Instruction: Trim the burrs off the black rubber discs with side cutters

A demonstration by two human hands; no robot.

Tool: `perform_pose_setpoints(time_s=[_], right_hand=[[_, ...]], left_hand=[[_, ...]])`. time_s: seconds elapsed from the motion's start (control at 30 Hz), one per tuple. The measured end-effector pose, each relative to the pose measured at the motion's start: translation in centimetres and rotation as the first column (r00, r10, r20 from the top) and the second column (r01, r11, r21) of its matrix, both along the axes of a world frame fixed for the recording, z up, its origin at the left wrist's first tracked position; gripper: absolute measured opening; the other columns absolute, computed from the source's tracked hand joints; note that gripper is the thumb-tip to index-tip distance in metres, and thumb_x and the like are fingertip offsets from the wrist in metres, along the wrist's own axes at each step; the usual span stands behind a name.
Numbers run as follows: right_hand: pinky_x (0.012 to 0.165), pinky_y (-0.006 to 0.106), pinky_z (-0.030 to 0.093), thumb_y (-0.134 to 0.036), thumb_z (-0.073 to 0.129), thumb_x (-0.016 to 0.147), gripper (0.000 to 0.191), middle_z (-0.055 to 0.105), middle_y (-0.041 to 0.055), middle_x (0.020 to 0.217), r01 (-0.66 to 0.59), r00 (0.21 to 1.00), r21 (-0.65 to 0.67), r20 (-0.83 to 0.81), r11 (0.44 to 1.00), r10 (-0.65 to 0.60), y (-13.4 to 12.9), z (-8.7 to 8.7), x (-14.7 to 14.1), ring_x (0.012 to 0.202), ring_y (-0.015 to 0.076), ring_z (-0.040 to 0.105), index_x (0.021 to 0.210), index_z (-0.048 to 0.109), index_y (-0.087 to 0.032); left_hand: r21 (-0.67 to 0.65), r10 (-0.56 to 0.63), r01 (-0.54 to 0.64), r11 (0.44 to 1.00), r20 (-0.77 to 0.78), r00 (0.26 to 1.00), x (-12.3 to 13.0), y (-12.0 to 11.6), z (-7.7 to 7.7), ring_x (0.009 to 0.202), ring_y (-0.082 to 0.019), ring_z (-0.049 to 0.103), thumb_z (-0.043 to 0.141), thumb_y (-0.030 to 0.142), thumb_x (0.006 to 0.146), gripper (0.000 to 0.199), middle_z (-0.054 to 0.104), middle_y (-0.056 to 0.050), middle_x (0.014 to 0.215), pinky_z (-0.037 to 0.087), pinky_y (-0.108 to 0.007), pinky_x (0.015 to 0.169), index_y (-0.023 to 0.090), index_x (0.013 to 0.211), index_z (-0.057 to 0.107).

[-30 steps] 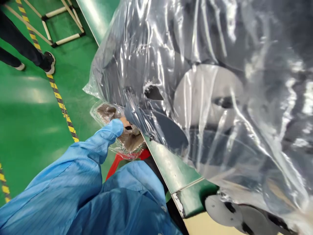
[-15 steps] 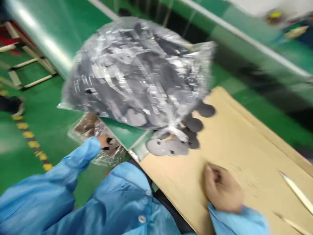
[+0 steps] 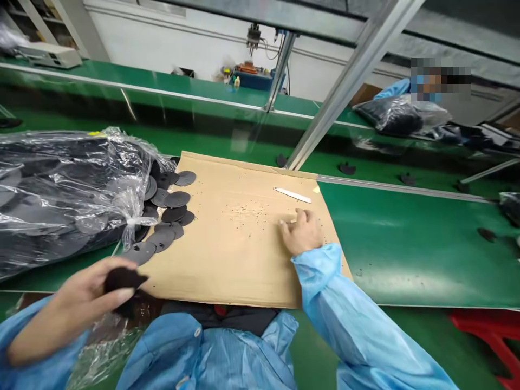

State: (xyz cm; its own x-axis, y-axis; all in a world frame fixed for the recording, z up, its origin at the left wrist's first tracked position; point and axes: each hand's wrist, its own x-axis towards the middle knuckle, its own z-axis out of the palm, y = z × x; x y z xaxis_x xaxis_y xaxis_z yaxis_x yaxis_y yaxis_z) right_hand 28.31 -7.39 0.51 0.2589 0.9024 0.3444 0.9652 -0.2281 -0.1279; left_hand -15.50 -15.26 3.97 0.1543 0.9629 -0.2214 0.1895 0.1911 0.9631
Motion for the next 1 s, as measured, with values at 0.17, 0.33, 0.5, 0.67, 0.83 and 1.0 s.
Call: perform_pose_setpoints(time_s=[0.17,0.33,0.5,0.67,0.83,1.0], right_hand=[[0.096,0.047,0.039,-0.051,0.052,0.085,0.042,0.051,0.0156,0.120,0.034,0.999,-0.128,0.039,0.991,-0.030,-0.1,-1.3,3.1,0.114,0.0329,0.047,0.110,0.062,-0.019],[0.098,0.037,0.040,-0.046,0.053,0.086,0.035,0.052,0.0145,0.118,-0.108,0.994,-0.008,-0.030,0.994,0.107,-1.1,-1.7,2.7,0.112,0.0269,0.050,0.100,0.065,-0.016],[0.090,0.045,0.042,-0.047,0.055,0.083,0.055,0.056,0.0187,0.112,0.078,0.994,-0.119,0.085,0.990,-0.068,-2.0,-1.6,3.2,0.105,0.0335,0.052,0.125,0.051,-0.012],[0.097,0.041,0.041,-0.032,0.062,0.069,0.056,0.055,0.0156,0.122,-0.056,0.977,-0.138,-0.211,0.989,0.026,0.2,-0.7,4.6,0.114,0.0305,0.051,0.122,0.054,-0.015],[0.077,0.036,0.050,-0.026,0.060,0.057,0.060,0.060,0.0119,0.118,-0.092,0.465,0.009,-0.884,0.996,0.051,5.1,1.5,1.7,0.098,0.0265,0.061,0.116,0.056,-0.018],[0.071,0.037,0.053,-0.032,0.062,0.059,0.043,0.067,0.0099,0.093,-0.126,-0.201,0.267,-0.950,0.955,0.239,8.3,1.5,-3.6,0.084,0.0246,0.063,0.099,0.060,-0.016]], left_hand=[[0.064,-0.025,-0.005,0.998,0.468,0.883,13.8,9.1,2.4,0.095,-0.024,0.063,0.077,0.033,0.063,0.040,0.067,-0.005,0.099,0.054,-0.037,0.083,0.021,0.099,0.062],[-0.058,0.149,-0.150,0.987,0.685,0.713,20.5,14.8,-1.1,0.096,-0.018,0.060,0.079,0.024,0.059,0.043,0.066,-0.005,0.097,0.046,-0.032,0.093,0.014,0.096,0.060],[-0.101,0.211,-0.215,0.971,0.778,0.591,20.4,17.1,-3.6,0.087,-0.014,0.060,0.084,0.024,0.054,0.048,0.066,-0.003,0.092,0.048,-0.028,0.083,0.014,0.095,0.059],[-0.101,0.177,-0.160,0.982,0.790,0.587,19.2,17.7,-4.1,0.081,-0.015,0.062,0.083,0.029,0.059,0.050,0.065,-0.003,0.092,0.050,-0.023,0.064,0.017,0.100,0.056],[-0.159,0.220,-0.153,0.975,0.771,0.598,18.9,18.3,-4.2,0.078,-0.016,0.062,0.079,0.027,0.065,0.047,0.064,-0.005,0.091,0.047,-0.021,0.052,0.018,0.104,0.055],[-0.222,0.257,-0.133,0.966,0.752,0.607,18.5,18.5,-4.2,0.069,-0.013,0.060,0.072,0.020,0.072,0.036,0.064,-0.007,0.089,0.044,-0.019,0.048,0.015,0.103,0.054]])
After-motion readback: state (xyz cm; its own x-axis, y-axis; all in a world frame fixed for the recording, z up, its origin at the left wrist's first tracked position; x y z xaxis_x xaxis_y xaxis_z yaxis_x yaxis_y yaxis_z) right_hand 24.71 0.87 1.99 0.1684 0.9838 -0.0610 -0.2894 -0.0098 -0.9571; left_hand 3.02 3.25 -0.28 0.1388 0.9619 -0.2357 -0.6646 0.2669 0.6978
